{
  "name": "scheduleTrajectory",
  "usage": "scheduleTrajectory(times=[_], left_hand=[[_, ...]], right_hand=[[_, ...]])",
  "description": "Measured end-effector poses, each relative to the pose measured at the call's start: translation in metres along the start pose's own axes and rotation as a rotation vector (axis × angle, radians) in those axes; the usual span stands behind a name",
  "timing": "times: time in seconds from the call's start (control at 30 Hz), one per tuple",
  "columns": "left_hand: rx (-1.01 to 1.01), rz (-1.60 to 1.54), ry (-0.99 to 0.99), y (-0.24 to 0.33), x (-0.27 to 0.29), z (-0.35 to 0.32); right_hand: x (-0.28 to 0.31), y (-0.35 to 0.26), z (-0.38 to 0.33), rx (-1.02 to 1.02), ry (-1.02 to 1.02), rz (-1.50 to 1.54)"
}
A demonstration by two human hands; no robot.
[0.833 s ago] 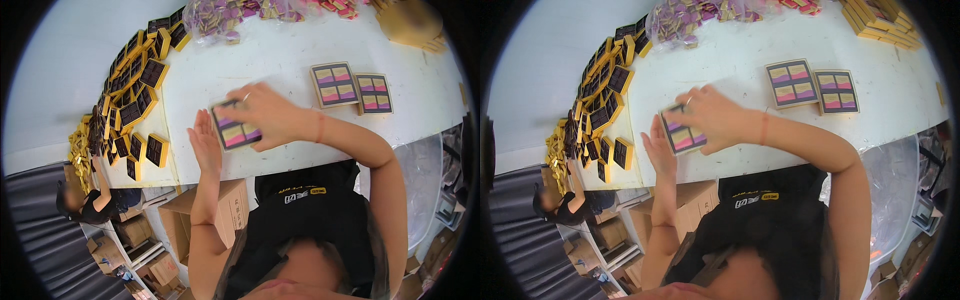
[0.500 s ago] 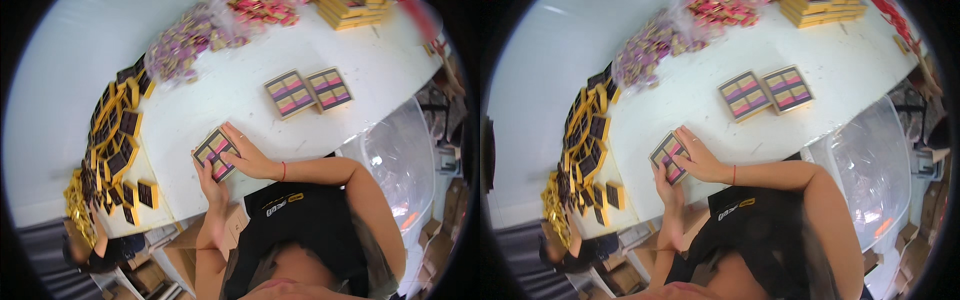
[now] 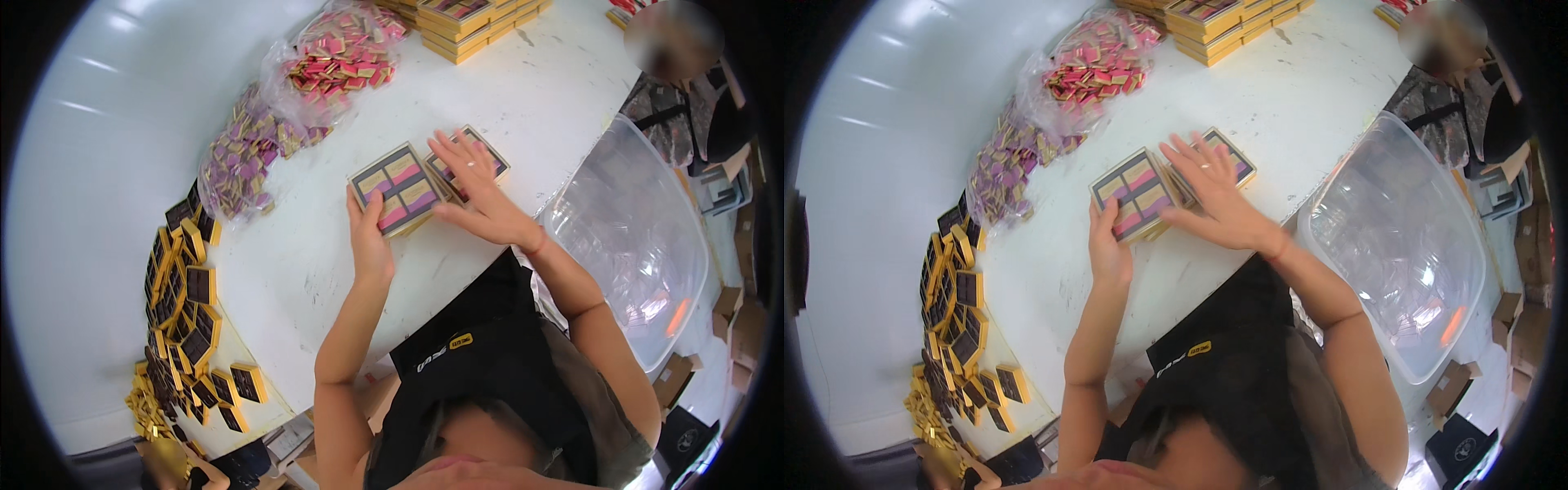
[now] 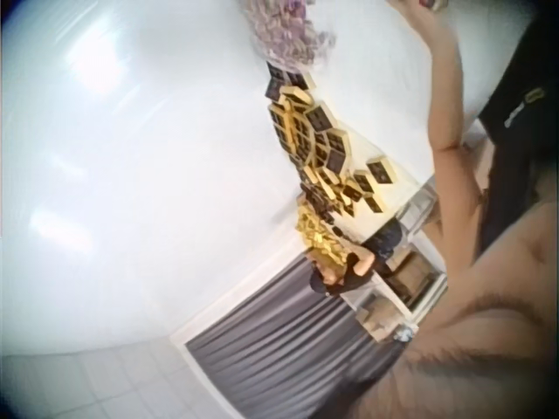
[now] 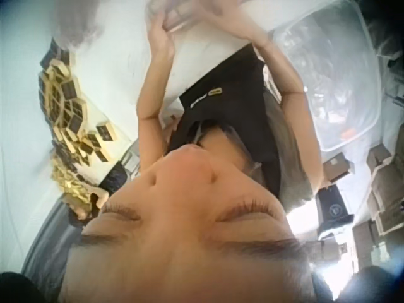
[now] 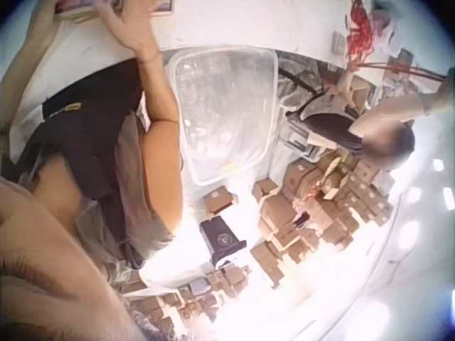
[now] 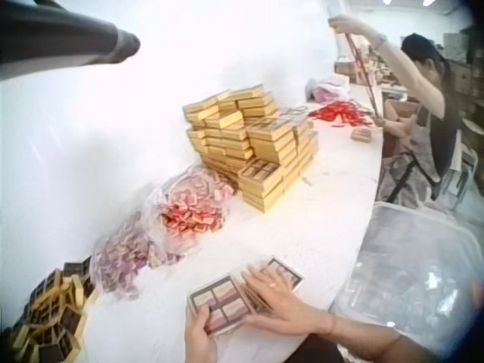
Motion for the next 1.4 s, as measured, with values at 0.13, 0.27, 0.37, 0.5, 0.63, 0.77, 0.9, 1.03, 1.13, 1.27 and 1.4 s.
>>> scheduleTrajectory(times=[0.13,0.27,0.37,0.5,0.63,0.77,0.9,1.03,1.13,1.27,1.4], left_hand=[[0.094,-0.182,-0.005,-0.004,0.008,0.003],[0.089,-0.166,0.085,-0.012,0.004,0.007],[0.116,-0.156,0.048,-0.013,0.001,0.007],[0.072,-0.154,0.023,-0.023,-0.018,0.011],[0.069,-0.331,-0.074,-0.012,-0.034,0.010],[-0.003,-0.119,-0.102,-0.011,-0.032,0.002],[-0.021,-0.193,-0.084,-0.019,-0.051,0.010],[-0.110,-0.115,-0.120,-0.023,-0.069,0.028],[-0.155,-0.159,-0.217,0.001,-0.113,0.040],[-0.227,-0.302,-0.349,0.047,-0.193,0.118],[-0.109,-0.235,-0.208,0.060,-0.270,0.214]], right_hand=[[0.012,0.044,-0.017,-0.055,0.110,-0.267],[0.006,0.055,-0.011,-0.170,0.281,-0.252],[0.024,0.062,0.001,-0.226,0.415,-0.063],[0.046,-0.014,0.012,0.015,0.525,-0.071],[0.013,-0.046,0.019,0.164,0.260,-0.172],[0.011,-0.013,0.010,0.089,0.344,0.319],[-0.038,0.029,0.006,-0.235,0.447,0.770],[-0.025,0.033,0.033,-0.314,0.374,1.080],[0.018,0.028,0.061,-0.126,0.525,0.892],[0.112,0.034,0.148,-0.039,0.560,0.733],[0.169,0.094,0.232,-0.277,0.811,0.585]])
Point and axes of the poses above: each hand's wrist, its own z-axis towards the middle knuckle, its own x-axis out of the back of the hand, y = z × x, the point moved 3 cm from there along z, towards the middle knuckle, and after that the axes turned 8 degrees about -z, right-handed, at the moved point
